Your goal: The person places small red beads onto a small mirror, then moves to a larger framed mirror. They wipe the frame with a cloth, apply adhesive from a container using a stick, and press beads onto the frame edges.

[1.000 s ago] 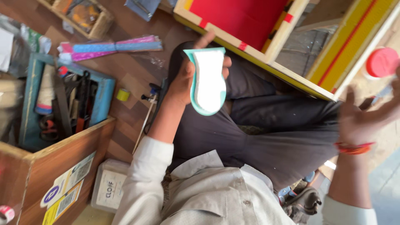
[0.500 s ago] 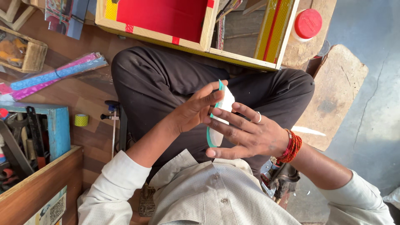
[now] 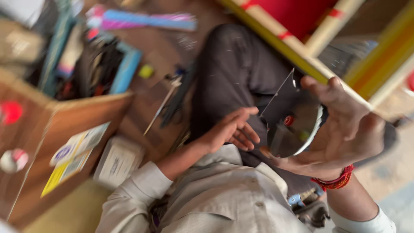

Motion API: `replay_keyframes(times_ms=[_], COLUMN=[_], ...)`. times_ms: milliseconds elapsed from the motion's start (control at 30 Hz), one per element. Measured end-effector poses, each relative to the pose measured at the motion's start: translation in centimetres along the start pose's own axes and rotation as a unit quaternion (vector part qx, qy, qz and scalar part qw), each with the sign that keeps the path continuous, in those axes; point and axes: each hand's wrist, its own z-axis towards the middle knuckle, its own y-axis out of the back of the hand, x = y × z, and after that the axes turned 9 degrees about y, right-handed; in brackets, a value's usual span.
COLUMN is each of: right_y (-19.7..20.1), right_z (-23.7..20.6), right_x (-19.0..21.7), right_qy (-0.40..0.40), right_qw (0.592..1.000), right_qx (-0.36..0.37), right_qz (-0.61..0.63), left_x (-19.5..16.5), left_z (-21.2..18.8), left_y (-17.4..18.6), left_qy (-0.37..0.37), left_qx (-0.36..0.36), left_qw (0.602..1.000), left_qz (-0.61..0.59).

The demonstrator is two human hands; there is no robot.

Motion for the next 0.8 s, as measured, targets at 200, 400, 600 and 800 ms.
replay_keyframes(times_ms=[200, 400, 600, 800], right_y=[-24.2, -45.7, -52.8, -56.0], right_z=[5.1, 3.9, 1.1, -0.6], right_x=[1.3, -0.8, -4.2, -5.5], right_qy=[-0.054, -0.097, -0.165, -0.080], right_qw=[0.975, 0.919, 0.886, 0.922], right_qx=[0.183, 0.376, 0.426, 0.377], right_qz=[0.116, 0.067, 0.074, 0.039], left_x=[9.5, 11.6, 12.1, 12.4], left_z=[-10.3, -12.2, -14.1, -14.5], left_y=[8.7, 13.4, 16.8, 19.3], left_qy=[-0.185, -0.285, -0.218, -0.198], left_qx=[-0.099, -0.139, -0.073, -0.066], left_qw=[0.974, 0.933, 0.965, 0.963], left_qz=[0.088, 0.172, 0.124, 0.168])
